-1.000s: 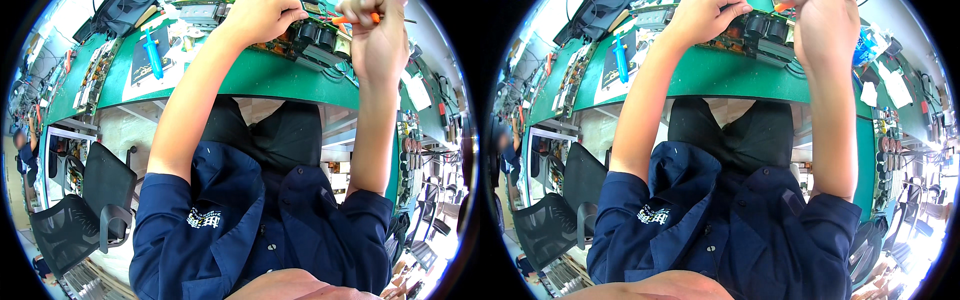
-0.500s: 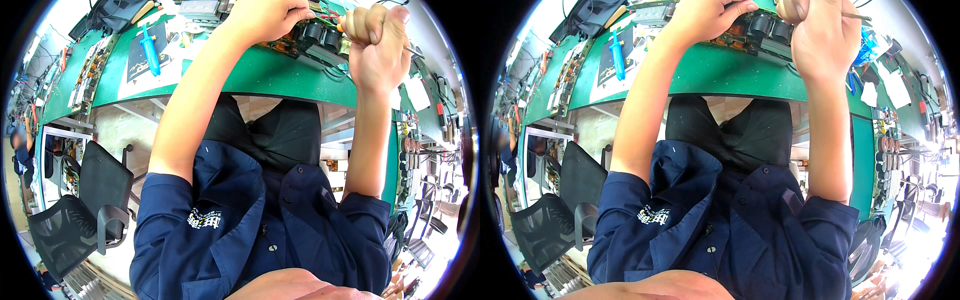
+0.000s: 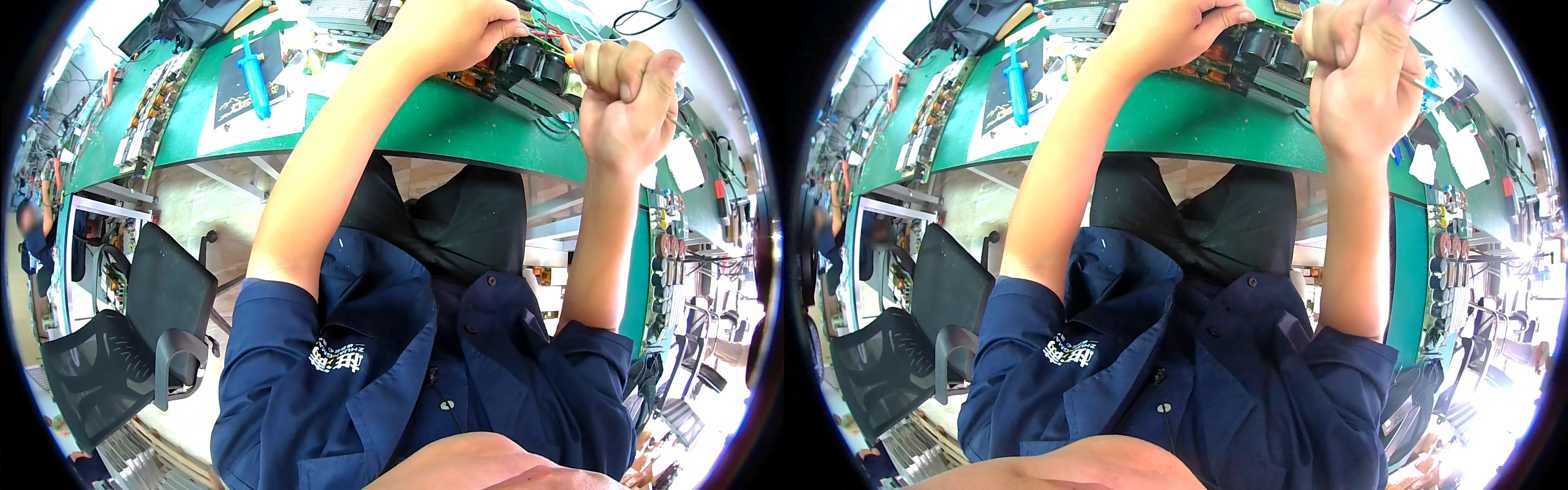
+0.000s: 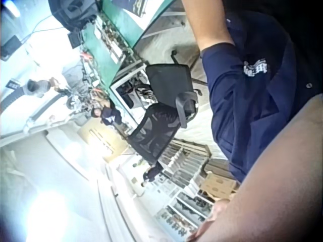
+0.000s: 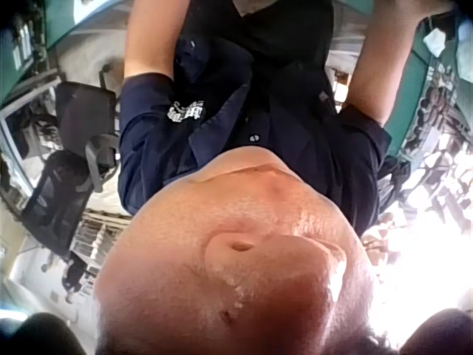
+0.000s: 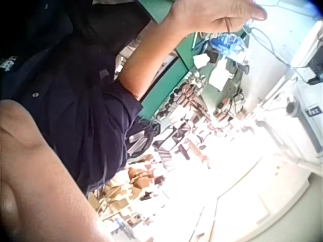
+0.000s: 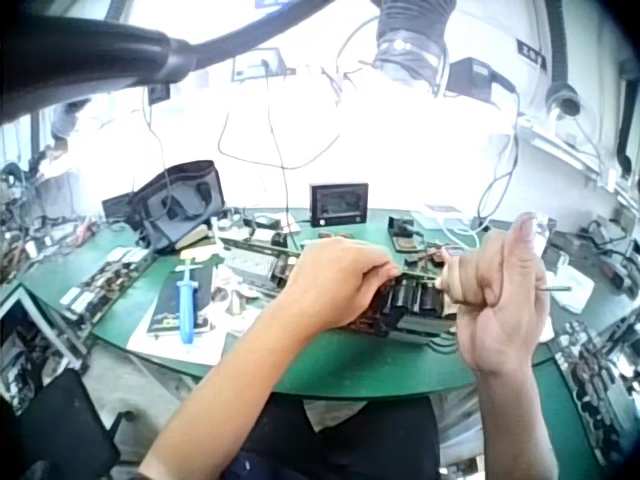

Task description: The person uses a screwdriver to pry at components on a complex circuit board assembly, then flips the board over and uses a heat gun and a fine-tipped tool to desolder or manipulate small components on the underside.

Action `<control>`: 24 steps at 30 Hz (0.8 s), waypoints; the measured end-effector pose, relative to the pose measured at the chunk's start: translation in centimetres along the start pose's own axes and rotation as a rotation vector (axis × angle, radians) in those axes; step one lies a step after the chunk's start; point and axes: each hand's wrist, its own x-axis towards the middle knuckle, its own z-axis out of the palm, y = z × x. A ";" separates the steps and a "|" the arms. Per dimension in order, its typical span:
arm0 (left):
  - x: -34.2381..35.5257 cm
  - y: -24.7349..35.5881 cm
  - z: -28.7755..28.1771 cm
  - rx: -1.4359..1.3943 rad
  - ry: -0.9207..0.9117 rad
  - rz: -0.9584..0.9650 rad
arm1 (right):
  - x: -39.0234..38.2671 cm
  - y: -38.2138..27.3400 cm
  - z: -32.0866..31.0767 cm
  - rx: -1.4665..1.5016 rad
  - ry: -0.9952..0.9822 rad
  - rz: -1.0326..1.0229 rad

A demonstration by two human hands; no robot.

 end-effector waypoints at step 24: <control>0.5 0.5 0.3 -0.024 0.003 0.015 | 3.9 1.3 -1.5 0.389 0.019 0.107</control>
